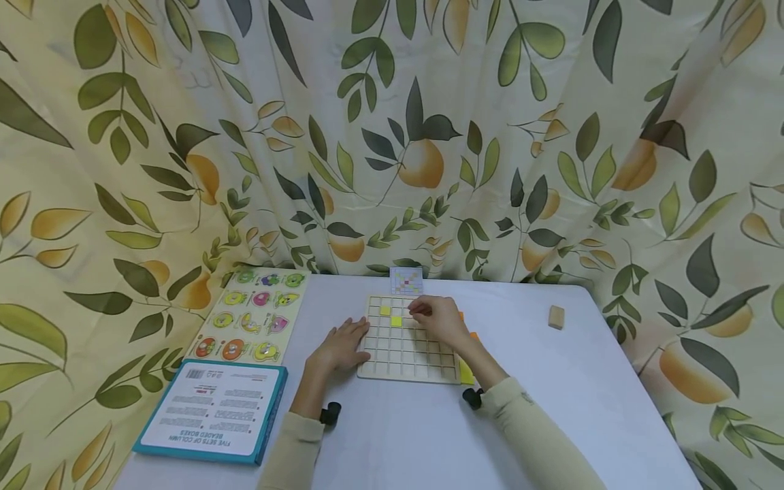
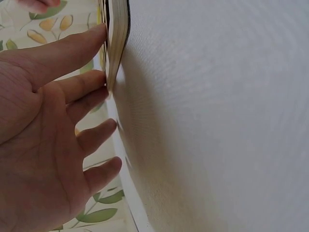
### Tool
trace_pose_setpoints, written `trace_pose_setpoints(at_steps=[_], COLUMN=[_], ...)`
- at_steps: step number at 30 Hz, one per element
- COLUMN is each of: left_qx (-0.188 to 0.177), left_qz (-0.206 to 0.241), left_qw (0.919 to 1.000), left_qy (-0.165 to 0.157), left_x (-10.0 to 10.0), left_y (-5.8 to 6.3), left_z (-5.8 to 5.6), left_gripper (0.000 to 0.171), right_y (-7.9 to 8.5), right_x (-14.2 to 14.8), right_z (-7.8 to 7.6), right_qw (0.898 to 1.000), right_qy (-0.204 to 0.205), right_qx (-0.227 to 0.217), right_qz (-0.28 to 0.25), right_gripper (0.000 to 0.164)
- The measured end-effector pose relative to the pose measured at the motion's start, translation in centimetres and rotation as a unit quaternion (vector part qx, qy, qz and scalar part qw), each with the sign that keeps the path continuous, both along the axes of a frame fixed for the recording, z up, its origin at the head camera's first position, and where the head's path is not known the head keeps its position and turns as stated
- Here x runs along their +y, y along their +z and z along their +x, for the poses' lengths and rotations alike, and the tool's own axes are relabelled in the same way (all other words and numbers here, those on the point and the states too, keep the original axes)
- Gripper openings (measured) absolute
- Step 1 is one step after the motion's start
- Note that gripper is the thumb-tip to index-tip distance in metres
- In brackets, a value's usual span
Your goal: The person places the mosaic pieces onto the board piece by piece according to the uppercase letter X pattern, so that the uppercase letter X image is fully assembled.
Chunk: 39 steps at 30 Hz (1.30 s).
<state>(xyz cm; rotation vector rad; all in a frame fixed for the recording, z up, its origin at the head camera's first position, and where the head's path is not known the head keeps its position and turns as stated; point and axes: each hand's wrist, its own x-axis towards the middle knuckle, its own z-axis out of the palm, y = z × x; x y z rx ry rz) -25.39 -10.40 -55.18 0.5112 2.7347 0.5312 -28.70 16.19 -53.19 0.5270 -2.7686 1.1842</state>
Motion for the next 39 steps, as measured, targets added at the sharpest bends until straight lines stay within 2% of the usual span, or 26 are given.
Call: trace_pose_setpoints(at_steps=[5,13,19,30,39], left_qx=[-0.001,0.001,-0.004,-0.003,0.001], left_qz=[-0.005,0.0,0.001,0.006,0.012], left_qw=[1.0,1.0,1.0,1.0,0.9999], left_qy=[0.001,0.004,-0.001,-0.004,-0.007], left_x=[0.1,0.0,0.0,0.1,0.0], left_y=[0.0,-1.1,-0.3,0.0,0.1], left_z=[0.0,-0.3,0.0,0.1,0.2], left_gripper=[0.074,0.076,0.074,0.074,0.072], right_y=[0.3,0.6,0.1,-2.0,-2.3], right_x=[1.3,3.8,6.0,9.3,10.3], right_z=[1.0,2.8,3.8,4.1,4.1], right_qw=[1.0,0.999,0.999,0.995,0.991], right_qy=[-0.015,-0.034,-0.045,-0.067,-0.072], right_qx=[0.004,0.002,0.007,-0.046,-0.086], right_qz=[0.004,0.009,0.023,0.057,0.078], right_gripper=[0.012,0.012,0.014,0.024,0.031])
